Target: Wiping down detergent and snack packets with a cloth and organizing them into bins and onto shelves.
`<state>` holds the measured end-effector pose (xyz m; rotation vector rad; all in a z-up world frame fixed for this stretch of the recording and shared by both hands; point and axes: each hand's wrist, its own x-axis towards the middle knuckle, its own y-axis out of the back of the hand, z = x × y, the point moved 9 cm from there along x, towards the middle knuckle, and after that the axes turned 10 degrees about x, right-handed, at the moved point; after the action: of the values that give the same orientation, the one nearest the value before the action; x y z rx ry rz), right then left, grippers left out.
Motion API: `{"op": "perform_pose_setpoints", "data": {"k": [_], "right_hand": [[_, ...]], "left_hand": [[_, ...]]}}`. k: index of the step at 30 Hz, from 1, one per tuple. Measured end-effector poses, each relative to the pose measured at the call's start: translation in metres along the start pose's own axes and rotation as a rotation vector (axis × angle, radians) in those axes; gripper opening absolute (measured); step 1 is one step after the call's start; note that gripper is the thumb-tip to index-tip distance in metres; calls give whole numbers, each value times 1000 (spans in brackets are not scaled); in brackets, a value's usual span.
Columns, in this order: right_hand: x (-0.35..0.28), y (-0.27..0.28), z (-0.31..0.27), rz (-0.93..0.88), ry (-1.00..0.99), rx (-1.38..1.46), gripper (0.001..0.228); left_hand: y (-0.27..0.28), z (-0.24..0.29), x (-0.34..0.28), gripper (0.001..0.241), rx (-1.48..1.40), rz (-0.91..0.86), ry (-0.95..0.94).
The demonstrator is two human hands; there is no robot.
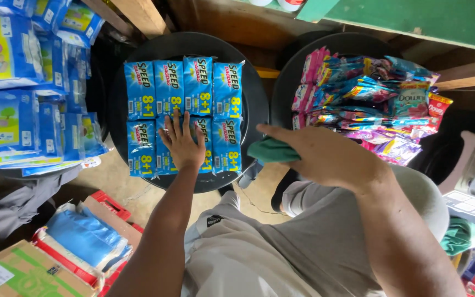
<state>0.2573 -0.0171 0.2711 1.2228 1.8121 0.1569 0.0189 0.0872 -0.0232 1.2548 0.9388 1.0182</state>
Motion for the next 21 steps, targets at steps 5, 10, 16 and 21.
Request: {"op": "perform_pose_setpoints", "data": {"k": [5, 10, 16, 21], "right_hand": [[-1, -12, -6, 8, 29, 38, 86], [-6, -13, -4, 19, 31, -18, 103], [-16, -4, -1, 41, -110, 1, 108], [-21, 1, 11, 120, -163, -28, 101]], "left_hand": [[0, 2, 4, 59, -3, 1, -15], [-2, -2, 1, 58, -5, 11, -29], [-7, -1, 5, 55, -80, 115, -60], [-4, 9, 13, 44, -278, 88, 41]]}}
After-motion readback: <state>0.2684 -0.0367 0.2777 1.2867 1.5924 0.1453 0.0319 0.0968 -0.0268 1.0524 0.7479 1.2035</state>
